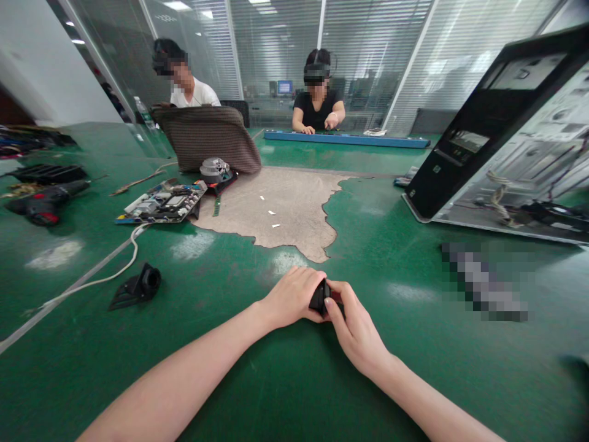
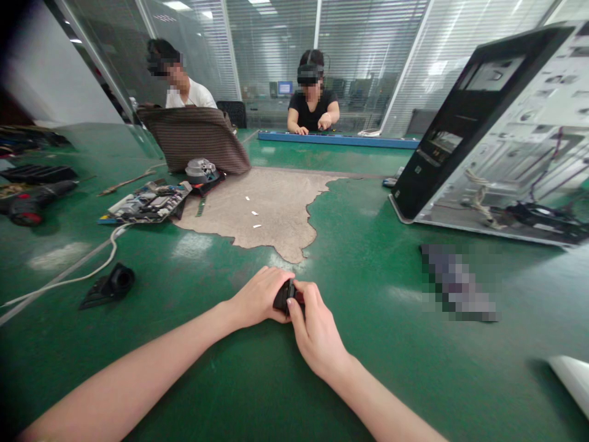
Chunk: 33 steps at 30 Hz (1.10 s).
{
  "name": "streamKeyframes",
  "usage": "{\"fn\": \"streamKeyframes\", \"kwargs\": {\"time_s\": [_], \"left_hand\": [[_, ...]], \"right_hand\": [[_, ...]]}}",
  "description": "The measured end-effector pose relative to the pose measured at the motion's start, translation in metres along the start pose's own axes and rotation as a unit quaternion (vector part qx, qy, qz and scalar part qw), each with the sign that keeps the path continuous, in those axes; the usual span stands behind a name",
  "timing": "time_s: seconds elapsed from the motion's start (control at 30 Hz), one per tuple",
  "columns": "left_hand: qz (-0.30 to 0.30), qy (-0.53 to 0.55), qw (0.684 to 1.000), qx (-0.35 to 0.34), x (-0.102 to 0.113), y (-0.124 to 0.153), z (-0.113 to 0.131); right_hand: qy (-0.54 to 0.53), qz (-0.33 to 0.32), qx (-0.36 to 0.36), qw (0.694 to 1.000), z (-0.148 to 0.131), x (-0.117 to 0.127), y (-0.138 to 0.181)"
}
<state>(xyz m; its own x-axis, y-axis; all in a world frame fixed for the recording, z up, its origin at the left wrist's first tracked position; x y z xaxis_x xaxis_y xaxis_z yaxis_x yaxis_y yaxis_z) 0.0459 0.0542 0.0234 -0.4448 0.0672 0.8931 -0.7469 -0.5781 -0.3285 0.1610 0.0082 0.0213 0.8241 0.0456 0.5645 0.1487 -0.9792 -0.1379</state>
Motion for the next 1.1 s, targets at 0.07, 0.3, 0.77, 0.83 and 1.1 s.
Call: {"fn": "streamKeyframes", "kwargs": {"time_s": [0.07,0.3,0.77,0.83,1.1], "left_hand": [[0.000,-0.002,1.000,-0.001,0.000,0.000,0.000],[0.006,-0.008,1.000,0.001,0.001,-0.001,0.001],[0.000,-0.008,1.000,-0.002,-0.001,0.001,0.000],[0.004,-0.011,1.000,0.000,0.000,0.000,0.000],[-0.005,-0.006,1.000,0.002,0.002,-0.001,0.001]], "right_hand": [[0.004,0.011,0.025,1.000,-0.003,0.002,0.002],[-0.017,0.057,0.028,0.998,0.002,0.002,-0.004],[0.016,0.036,0.054,0.998,-0.004,0.005,0.005],[0.008,0.053,0.059,0.997,-0.003,0.005,0.003],[0.000,0.030,0.013,0.999,0.001,0.000,-0.003]]}}
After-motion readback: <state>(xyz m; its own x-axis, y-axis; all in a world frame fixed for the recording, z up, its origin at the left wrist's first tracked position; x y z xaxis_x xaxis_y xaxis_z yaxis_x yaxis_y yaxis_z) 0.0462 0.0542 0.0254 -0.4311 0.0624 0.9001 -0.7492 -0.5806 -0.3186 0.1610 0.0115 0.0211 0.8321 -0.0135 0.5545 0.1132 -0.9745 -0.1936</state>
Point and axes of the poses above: each hand's wrist, its own y-axis away from the middle knuckle, its own x-axis out of the back of the hand, z = x × y, the point moved 4 cm from there along -y, towards the middle knuckle, and after that the axes turned 6 degrees about -x, right-handed, at the moved point
